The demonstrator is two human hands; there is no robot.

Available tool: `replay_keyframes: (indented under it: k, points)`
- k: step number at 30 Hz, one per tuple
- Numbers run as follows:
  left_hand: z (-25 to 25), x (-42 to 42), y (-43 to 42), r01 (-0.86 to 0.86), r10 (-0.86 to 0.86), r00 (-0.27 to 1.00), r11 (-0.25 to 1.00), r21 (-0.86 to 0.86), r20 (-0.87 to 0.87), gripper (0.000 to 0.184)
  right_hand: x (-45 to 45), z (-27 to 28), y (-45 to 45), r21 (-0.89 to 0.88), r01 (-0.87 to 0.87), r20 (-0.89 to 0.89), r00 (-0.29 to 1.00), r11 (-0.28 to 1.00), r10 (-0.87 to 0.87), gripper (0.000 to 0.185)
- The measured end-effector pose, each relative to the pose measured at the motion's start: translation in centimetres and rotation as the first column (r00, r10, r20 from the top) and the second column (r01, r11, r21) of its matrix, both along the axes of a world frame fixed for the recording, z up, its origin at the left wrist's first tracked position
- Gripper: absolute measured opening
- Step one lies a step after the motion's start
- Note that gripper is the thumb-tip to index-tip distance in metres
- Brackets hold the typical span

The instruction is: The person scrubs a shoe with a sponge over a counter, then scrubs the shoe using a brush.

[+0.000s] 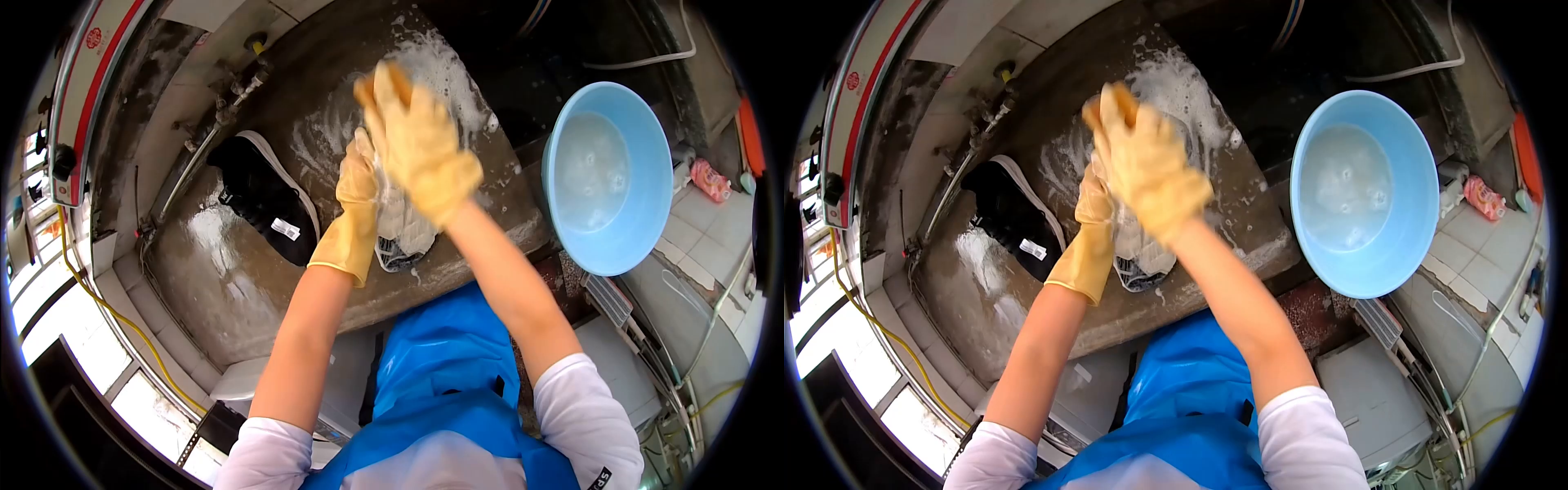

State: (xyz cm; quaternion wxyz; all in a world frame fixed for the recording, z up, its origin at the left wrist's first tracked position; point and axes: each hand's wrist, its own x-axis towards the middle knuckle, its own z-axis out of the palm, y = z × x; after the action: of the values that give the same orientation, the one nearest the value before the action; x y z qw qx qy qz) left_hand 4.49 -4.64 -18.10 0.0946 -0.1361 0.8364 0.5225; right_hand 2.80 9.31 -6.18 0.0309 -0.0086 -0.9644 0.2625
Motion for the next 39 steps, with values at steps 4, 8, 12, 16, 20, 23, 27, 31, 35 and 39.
replay_keyframes:
  k: [4, 8, 12, 16, 20, 23, 27, 31, 35, 39]
  points:
    - [3.0, 0.1, -0.1, 0.271, -0.249, 0.961, 0.937, -0.223, 0.12, 0.051, 10.9, -2.8, -0.5, 0.067, -0.174, -0.144, 0.973, 0.983, 0.182, 0.066]
    - [0.6, 0.3, -0.9, 0.234, -0.237, 0.971, 0.959, -0.162, -0.003, 0.046, 0.0, 0.4, -1.1, 0.234, -0.07, -0.093, 0.991, 0.97, 0.094, 0.054]
    - [1.9, 0.8, 0.1, 0.205, -0.232, 0.962, 0.963, -0.176, -0.147, 0.04, 1.8, -0.3, -0.5, 0.191, -0.072, -0.124, 0.988, 0.979, 0.097, 0.058]
    - [1.4, 0.4, 0.2, 0.11, -0.132, 0.979, 0.984, -0.138, -0.157, 0.041, 7.3, -2.5, 0.4, 0.076, -0.253, -0.114, 0.959, 0.964, 0.261, 0.064]
    - [2.5, 0.2, 0.9, 0.068, -0.072, 0.997, 0.987, -0.144, -0.027, 0.057, -4.4, -0.6, 1.2, 0.044, -0.106, -0.083, 0.991, 0.993, 0.109, 0.058]
    - [3.3, 0.3, 1.7, -0.024, 0.055, 0.993, 0.962, -0.272, 0.106, 0.06, 0.5, -2.0, 2.3, -0.083, -0.048, -0.122, 0.992, 0.995, 0.038, 0.06]
    - [3.1, 0.2, 0.9, 0.046, -0.033, 0.994, 0.991, -0.129, 0.104, 0.061, 1.9, -0.7, 2.0, -0.088, -0.141, -0.017, 0.99, 0.986, 0.14, 0.055]
    - [3.7, -0.1, 1.2, 0.008, 0.005, 0.987, 0.997, -0.083, 0.161, 0.063, -5.5, -1.7, 3.9, -0.297, -0.179, 0.011, 0.982, 0.938, 0.191, 0.046]
    - [2.3, 0.0, 0.9, 0.0, 0.034, 0.986, 0.979, -0.203, 0.164, 0.064, 4.6, -3.6, 6.5, 0.203, -0.133, -0.285, 0.94, 0.97, 0.188, 0.048]
    - [2.5, 0.0, 0.7, 0.024, 0.011, 0.983, 0.983, -0.183, 0.185, 0.064, 4.3, -5.9, 5.5, -0.262, -0.014, -0.035, 0.999, 0.965, 0.004, 0.053]
